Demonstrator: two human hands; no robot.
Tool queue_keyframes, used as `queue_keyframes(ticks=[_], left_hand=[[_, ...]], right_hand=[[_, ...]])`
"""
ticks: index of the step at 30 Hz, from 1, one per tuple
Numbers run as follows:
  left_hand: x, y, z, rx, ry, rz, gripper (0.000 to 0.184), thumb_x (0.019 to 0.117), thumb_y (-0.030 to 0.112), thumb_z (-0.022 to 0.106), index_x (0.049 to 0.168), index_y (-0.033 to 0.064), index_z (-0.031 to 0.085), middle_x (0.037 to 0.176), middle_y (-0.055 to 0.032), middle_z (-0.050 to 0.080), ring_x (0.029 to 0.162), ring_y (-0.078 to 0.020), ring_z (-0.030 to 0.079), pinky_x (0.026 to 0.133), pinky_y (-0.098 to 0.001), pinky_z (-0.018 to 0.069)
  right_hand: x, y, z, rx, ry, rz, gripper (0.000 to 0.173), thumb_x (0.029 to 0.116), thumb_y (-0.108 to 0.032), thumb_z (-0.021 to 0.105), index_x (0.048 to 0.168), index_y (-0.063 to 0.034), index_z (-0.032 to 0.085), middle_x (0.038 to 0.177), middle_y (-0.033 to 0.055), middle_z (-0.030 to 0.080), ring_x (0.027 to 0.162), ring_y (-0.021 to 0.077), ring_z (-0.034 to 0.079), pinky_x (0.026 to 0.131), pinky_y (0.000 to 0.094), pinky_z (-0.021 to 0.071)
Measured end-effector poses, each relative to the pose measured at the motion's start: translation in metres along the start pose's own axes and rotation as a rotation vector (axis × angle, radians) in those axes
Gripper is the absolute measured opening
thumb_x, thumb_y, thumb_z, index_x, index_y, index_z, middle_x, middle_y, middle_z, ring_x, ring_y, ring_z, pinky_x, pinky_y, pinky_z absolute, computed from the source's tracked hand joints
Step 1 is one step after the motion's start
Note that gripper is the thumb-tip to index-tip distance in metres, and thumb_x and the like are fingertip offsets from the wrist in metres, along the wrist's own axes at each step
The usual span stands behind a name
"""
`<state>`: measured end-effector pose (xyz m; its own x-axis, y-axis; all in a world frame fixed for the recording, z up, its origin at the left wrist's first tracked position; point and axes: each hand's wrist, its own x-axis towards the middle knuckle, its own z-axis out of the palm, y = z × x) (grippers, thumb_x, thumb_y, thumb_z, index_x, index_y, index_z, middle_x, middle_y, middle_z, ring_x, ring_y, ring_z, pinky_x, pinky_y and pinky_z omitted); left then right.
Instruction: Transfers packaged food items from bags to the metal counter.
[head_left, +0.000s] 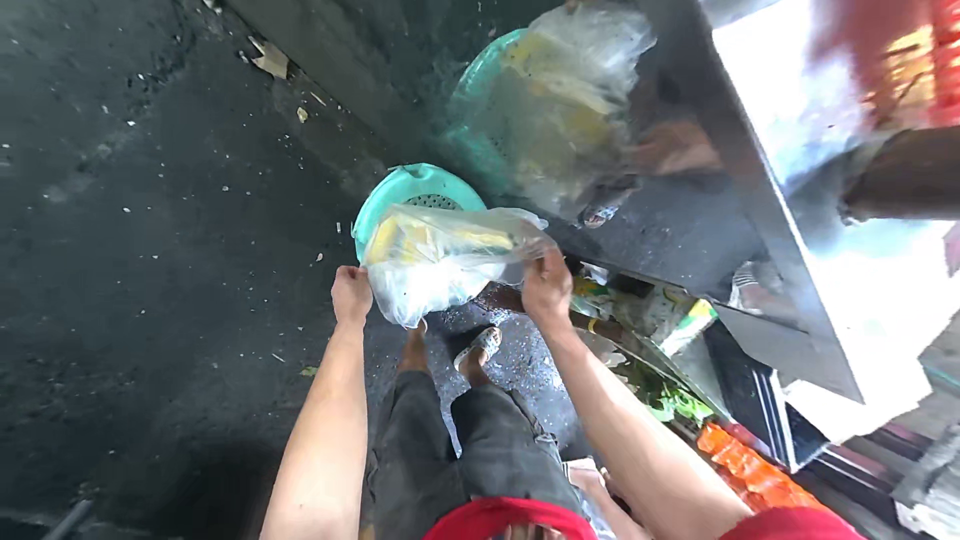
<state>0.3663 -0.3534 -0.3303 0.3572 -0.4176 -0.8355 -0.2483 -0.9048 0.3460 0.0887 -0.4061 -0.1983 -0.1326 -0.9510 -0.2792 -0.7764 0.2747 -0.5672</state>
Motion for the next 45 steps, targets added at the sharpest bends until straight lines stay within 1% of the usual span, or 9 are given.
queue_keyframes(ticks=[9,15,18,23,27,31,35,40,45], left_hand=[[-0.003,0.022,0.007,0.062,0.205,-0.13,0.043,0.1096,0.031,0.043,0.133,-0.0017,0.056,0.121,-0.0287,0.066,0.116,-0.0443,0.065,0.097,-0.0636,0.0507],[-0.018,0.01,-0.003,-0.014,0.173,0.113,0.058,0.1054,0.041,0.052,0.139,-0.0063,0.049,0.127,-0.0329,0.061,0.118,-0.0485,0.061,0.099,-0.0667,0.0475],[-0.081,0.042,-0.013,-0.203,0.174,0.332,0.068,0.103,0.042,0.058,0.148,-0.0043,0.039,0.143,-0.0313,0.05,0.128,-0.0427,0.056,0.105,-0.0586,0.047],[-0.262,0.11,0.012,-0.22,-0.602,0.684,0.072,0.09,0.04,0.072,0.15,0.0082,0.048,0.146,-0.0063,0.059,0.122,-0.0155,0.064,0.1,-0.0389,0.0567],[-0.292,0.112,0.06,-0.337,-0.451,0.644,0.056,0.0824,0.028,0.081,0.129,0.0046,0.062,0.115,-0.0097,0.071,0.104,-0.0156,0.07,0.092,-0.0382,0.0596],[-0.309,0.106,0.094,-0.413,-0.424,0.532,0.055,0.092,0.027,0.074,0.138,0.0032,0.055,0.125,-0.0161,0.066,0.111,-0.0219,0.067,0.097,-0.0437,0.0574],[-0.355,0.083,0.125,-0.368,-0.461,0.415,0.049,0.1,0.026,0.067,0.141,0.0046,0.052,0.125,-0.016,0.067,0.108,-0.0227,0.07,0.095,-0.0445,0.059],[-0.427,0.079,0.179,-0.735,-0.33,0.26,0.038,0.1089,0.024,0.047,0.139,0.0017,0.052,0.121,-0.019,0.066,0.107,-0.0247,0.068,0.094,-0.0446,0.0579],[-0.502,0.143,0.224,-0.881,-0.384,0.356,0.037,0.1114,0.024,0.042,0.14,0.0033,0.05,0.121,-0.0181,0.067,0.109,-0.0266,0.069,0.093,-0.0469,0.0585]], right_hand=[[-0.067,0.031,-0.054,-0.031,0.235,-0.062,0.022,0.1046,-0.007,0.046,0.108,0.0112,0.058,0.123,0.0239,0.068,0.1,0.0204,0.072,0.084,0.0332,0.0594],[-0.107,0.033,-0.12,0.176,0.213,0.078,0.02,0.1049,-0.012,0.047,0.102,0.0042,0.059,0.084,0.0006,0.059,0.075,-0.0024,0.057,0.071,0.0148,0.0504],[-0.114,0.023,-0.145,0.528,0.205,0.225,0.015,0.1058,-0.013,0.045,0.1,-0.0055,0.057,0.084,-0.0035,0.06,0.075,0.0032,0.061,0.072,0.0224,0.0548],[-0.129,-0.013,-0.183,0.711,0.042,0.347,0.019,0.1057,-0.016,0.046,0.105,-0.0028,0.06,0.084,0.0023,0.064,0.073,0.0107,0.063,0.069,0.0311,0.0575],[-0.131,-0.006,-0.21,0.639,-0.109,0.227,0.031,0.1,-0.028,0.06,0.118,-0.0028,0.059,0.095,0.0045,0.065,0.081,0.011,0.063,0.073,0.0318,0.0555],[-0.139,0.046,-0.226,0.746,-0.421,0.258,0.102,0.0765,-0.023,0.087,0.159,-0.0161,0.028,0.145,0.0106,0.055,0.122,0.0208,0.064,0.1,0.0441,0.0583],[-0.179,0.098,-0.236,0.914,-0.421,0.512,0.088,0.0809,-0.012,0.08,0.153,-0.0071,0.03,0.126,0.0201,0.065,0.102,0.0308,0.072,0.086,0.0496,0.0632],[-0.227,0.159,-0.295,1.347,-0.501,0.428,0.089,0.0762,-0.046,0.085,0.146,-0.0105,0.042,0.12,0.0089,0.069,0.107,0.0211,0.069,0.093,0.0424,0.0585],[-0.211,0.159,-0.361,1.365,-0.11,0.36,0.068,0.088,-0.032,0.077,0.139,-0.001,0.045,0.108,0.0135,0.073,0.095,0.0247,0.074,0.085,0.0459,0.0636]])
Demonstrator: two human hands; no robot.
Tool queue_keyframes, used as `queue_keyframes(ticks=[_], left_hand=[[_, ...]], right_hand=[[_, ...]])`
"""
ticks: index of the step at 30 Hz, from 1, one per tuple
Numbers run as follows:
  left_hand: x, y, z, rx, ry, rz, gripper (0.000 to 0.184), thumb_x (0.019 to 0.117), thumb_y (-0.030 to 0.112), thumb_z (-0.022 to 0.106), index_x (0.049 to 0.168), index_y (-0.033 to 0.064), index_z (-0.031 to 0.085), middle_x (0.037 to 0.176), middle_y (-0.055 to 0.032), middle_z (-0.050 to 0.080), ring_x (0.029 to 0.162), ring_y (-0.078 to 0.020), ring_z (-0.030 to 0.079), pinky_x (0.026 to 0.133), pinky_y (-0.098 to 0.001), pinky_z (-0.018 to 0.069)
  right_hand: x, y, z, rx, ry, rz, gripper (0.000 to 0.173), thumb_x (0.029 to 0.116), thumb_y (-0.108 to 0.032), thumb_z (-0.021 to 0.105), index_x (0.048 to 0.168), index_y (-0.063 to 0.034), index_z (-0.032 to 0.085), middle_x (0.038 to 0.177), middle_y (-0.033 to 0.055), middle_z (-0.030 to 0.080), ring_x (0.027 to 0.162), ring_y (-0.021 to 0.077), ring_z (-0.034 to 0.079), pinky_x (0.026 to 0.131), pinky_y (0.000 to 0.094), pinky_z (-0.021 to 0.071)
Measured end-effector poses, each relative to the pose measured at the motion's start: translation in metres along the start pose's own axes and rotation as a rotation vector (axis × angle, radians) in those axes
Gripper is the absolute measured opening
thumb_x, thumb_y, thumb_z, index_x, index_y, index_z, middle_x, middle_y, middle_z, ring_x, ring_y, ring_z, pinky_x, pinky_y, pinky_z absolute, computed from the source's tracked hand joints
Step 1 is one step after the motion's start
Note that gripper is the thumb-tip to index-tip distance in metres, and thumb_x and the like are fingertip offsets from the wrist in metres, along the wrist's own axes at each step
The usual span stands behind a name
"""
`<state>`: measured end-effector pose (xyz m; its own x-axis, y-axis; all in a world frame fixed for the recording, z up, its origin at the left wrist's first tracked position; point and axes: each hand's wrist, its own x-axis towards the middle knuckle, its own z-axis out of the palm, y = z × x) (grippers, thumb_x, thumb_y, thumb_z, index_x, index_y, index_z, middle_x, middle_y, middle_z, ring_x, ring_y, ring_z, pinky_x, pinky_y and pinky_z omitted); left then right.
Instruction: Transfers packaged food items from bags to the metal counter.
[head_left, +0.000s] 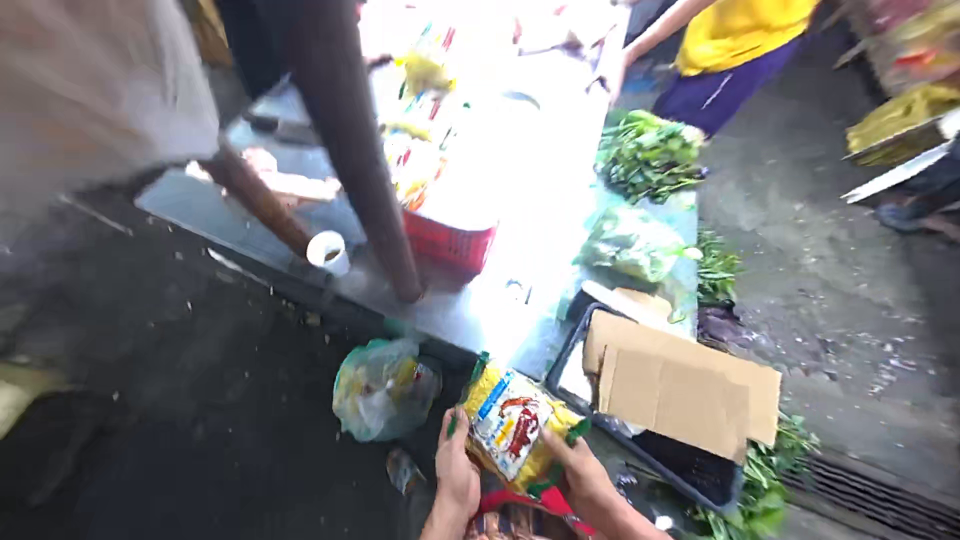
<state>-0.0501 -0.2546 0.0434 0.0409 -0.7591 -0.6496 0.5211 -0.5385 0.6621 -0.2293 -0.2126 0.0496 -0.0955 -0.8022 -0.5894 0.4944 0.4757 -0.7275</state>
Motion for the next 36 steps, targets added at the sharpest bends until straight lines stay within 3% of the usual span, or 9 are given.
queue_keyframes(ticks=[4,6,12,17,21,25,31,34,36], left_hand=[[-0.009,0.065,0.06,0.296,-0.386,0.349,0.05,0.0994,0.029,0.06,0.136,-0.0045,0.054,0.119,-0.0185,0.07,0.102,-0.0283,0.072,0.089,-0.0464,0.062],[-0.013,0.117,0.087,0.49,-0.39,0.653,0.06,0.095,0.037,0.066,0.138,-0.0037,0.054,0.128,-0.0138,0.066,0.11,-0.0234,0.068,0.092,-0.0422,0.0596],[-0.027,0.285,0.142,0.63,0.21,1.13,0.066,0.0985,0.035,0.063,0.151,0.0022,0.04,0.138,-0.017,0.058,0.122,-0.0246,0.061,0.102,-0.0451,0.0527],[-0.008,0.376,0.186,0.672,0.648,1.4,0.094,0.0836,0.052,0.079,0.148,-0.0022,0.036,0.142,-0.0228,0.049,0.129,-0.0253,0.052,0.11,-0.0376,0.0441],[0.018,0.386,0.198,0.605,0.73,1.555,0.094,0.0819,0.049,0.08,0.149,-0.0023,0.038,0.134,-0.016,0.061,0.121,-0.0144,0.061,0.107,-0.0316,0.0482],[0.024,0.38,0.19,0.641,0.727,1.538,0.095,0.0869,0.058,0.073,0.15,-0.0018,0.035,0.127,-0.0171,0.064,0.113,-0.0169,0.066,0.1,-0.038,0.0535],[0.034,0.383,0.187,0.555,0.652,1.693,0.083,0.0876,0.045,0.076,0.144,-0.0031,0.039,0.121,-0.0086,0.065,0.109,-0.0078,0.066,0.097,-0.0292,0.0559],[0.039,0.384,0.183,0.598,0.639,1.77,0.081,0.0906,0.043,0.074,0.141,-0.0081,0.037,0.117,-0.0107,0.065,0.103,-0.0098,0.069,0.093,-0.0309,0.0587],[0.041,0.384,0.181,0.602,0.614,1.803,0.083,0.0928,0.041,0.073,0.143,-0.0105,0.032,0.118,-0.0121,0.064,0.102,-0.0116,0.069,0.093,-0.0329,0.0602]], right_hand=[[0.029,-0.099,-0.008,0.06,-0.027,-0.261,0.062,0.0931,-0.04,0.071,0.134,0.0021,0.052,0.104,0.0151,0.075,0.092,0.0251,0.075,0.083,0.046,0.0646],[0.038,-0.149,-0.011,0.088,-0.088,-0.342,0.06,0.0937,-0.04,0.07,0.133,0.0014,0.051,0.104,0.0125,0.074,0.092,0.0221,0.075,0.084,0.0436,0.0644],[0.077,-0.254,0.012,0.296,-0.099,-0.291,0.04,0.1111,-0.032,0.044,0.139,-0.0033,0.047,0.11,0.0138,0.07,0.094,0.0224,0.072,0.08,0.0417,0.063],[0.117,-0.309,0.072,0.507,-0.247,-0.271,0.036,0.1112,-0.034,0.043,0.135,-0.0071,0.05,0.108,0.0129,0.069,0.093,0.023,0.071,0.08,0.0417,0.0622],[0.184,-0.327,0.119,0.554,-0.454,-0.252,0.046,0.11,-0.047,0.039,0.138,-0.0112,0.049,0.117,0.012,0.068,0.104,0.0234,0.07,0.088,0.0428,0.0605],[0.257,-0.333,0.18,0.485,-0.324,-0.186,0.048,0.1103,-0.047,0.039,0.142,-0.0111,0.044,0.119,0.0133,0.065,0.1,0.0242,0.068,0.082,0.0432,0.0599],[0.35,-0.359,0.278,0.336,-0.23,-0.157,0.052,0.1111,-0.044,0.04,0.151,-0.0115,0.035,0.13,0.0187,0.059,0.099,0.0295,0.067,0.078,0.0452,0.0593],[0.381,-0.368,0.306,0.171,-0.21,-0.174,0.049,0.1107,-0.044,0.041,0.141,-0.0048,0.045,0.113,0.0175,0.061,0.082,0.0245,0.064,0.067,0.0401,0.0566],[0.39,-0.375,0.313,-0.001,-0.201,-0.191,0.051,0.1098,-0.043,0.044,0.137,-0.0002,0.051,0.116,0.019,0.062,0.09,0.0262,0.065,0.076,0.0432,0.0577]])
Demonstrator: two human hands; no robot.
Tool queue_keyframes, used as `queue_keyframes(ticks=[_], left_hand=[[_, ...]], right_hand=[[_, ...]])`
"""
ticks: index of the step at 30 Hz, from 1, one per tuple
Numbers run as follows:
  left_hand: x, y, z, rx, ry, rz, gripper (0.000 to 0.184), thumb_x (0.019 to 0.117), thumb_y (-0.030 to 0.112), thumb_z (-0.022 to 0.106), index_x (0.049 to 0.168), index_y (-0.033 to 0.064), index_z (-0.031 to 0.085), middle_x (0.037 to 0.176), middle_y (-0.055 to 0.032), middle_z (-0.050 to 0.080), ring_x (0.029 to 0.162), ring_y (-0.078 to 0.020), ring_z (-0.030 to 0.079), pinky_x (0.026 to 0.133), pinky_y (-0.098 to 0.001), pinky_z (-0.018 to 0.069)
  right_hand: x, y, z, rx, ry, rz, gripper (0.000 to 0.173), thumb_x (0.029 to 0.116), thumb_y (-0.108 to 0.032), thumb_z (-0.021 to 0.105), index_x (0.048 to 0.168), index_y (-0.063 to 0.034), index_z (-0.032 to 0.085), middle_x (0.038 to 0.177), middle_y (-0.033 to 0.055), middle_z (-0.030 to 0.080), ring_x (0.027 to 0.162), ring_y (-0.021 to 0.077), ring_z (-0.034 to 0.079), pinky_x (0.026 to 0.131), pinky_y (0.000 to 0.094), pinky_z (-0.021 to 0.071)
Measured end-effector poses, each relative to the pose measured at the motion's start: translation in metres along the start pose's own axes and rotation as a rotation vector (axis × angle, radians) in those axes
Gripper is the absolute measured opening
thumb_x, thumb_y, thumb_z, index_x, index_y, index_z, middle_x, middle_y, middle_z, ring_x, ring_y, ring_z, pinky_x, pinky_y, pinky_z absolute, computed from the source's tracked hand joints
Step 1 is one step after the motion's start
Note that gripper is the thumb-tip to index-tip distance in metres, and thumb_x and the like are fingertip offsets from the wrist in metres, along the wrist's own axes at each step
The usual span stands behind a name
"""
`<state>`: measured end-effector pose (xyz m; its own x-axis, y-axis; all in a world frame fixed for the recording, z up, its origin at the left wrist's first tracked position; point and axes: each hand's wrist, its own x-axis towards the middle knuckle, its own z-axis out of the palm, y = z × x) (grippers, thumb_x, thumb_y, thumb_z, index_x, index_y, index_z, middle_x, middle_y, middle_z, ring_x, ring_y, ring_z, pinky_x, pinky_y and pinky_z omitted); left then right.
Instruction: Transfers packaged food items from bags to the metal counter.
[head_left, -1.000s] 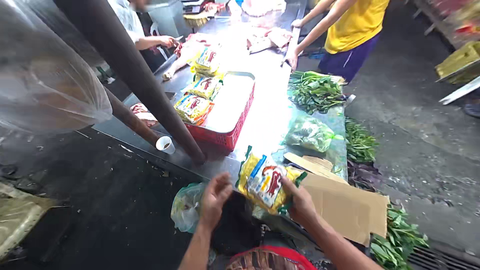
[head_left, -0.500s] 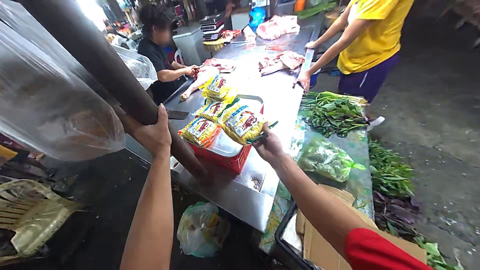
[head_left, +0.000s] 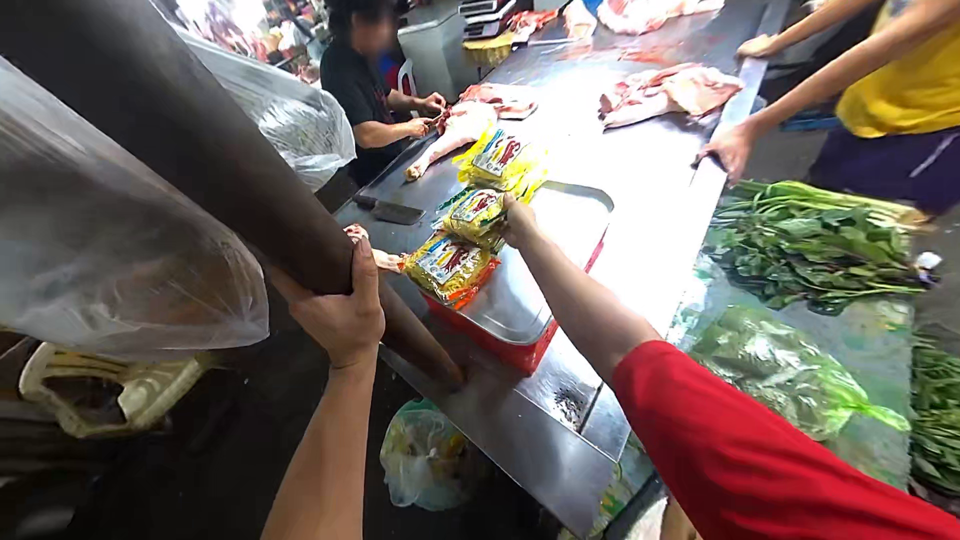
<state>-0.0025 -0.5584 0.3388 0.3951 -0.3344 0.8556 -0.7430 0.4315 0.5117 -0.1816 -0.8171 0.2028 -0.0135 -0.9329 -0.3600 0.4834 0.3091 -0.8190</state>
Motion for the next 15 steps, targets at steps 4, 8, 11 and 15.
queue_keyframes(ticks=[4,8,11,15], left_hand=[[-0.002,-0.001,-0.001,-0.058,0.005,-0.007,0.084,0.0929,0.037,0.075,0.145,-0.0102,0.029,0.119,-0.0123,0.064,0.101,-0.0147,0.07,0.092,-0.036,0.0619],[0.0,0.0,0.001,-0.06,0.01,0.001,0.079,0.0933,0.038,0.073,0.143,-0.0091,0.032,0.115,-0.0092,0.064,0.097,-0.0127,0.07,0.088,-0.0345,0.0624],[-0.001,0.003,0.002,-0.047,0.015,-0.005,0.078,0.0934,0.038,0.072,0.142,-0.009,0.034,0.115,-0.0088,0.064,0.097,-0.0109,0.07,0.088,-0.0325,0.0621],[0.0,0.003,0.002,-0.049,0.015,-0.01,0.076,0.0927,0.038,0.073,0.14,-0.0083,0.035,0.111,-0.008,0.066,0.094,-0.0108,0.071,0.087,-0.033,0.0624]], right_hand=[[0.008,-0.006,-0.011,-0.566,0.054,-0.101,0.055,0.0982,-0.042,0.06,0.126,0.0047,0.061,0.116,0.0242,0.066,0.097,0.0328,0.07,0.086,0.0519,0.0579],[0.016,-0.003,-0.026,-0.54,0.082,-0.193,0.063,0.0914,-0.033,0.077,0.136,0.0047,0.052,0.118,0.0259,0.065,0.099,0.0349,0.07,0.087,0.0528,0.0589],[0.017,0.007,-0.025,-0.394,0.219,-0.289,0.075,0.0855,-0.025,0.083,0.144,0.0,0.043,0.119,0.027,0.065,0.099,0.0374,0.07,0.085,0.0548,0.0586],[0.013,0.015,-0.027,-0.276,0.217,-0.285,0.063,0.0948,-0.035,0.074,0.138,0.0016,0.046,0.115,0.0243,0.065,0.094,0.0329,0.07,0.084,0.0507,0.0596]])
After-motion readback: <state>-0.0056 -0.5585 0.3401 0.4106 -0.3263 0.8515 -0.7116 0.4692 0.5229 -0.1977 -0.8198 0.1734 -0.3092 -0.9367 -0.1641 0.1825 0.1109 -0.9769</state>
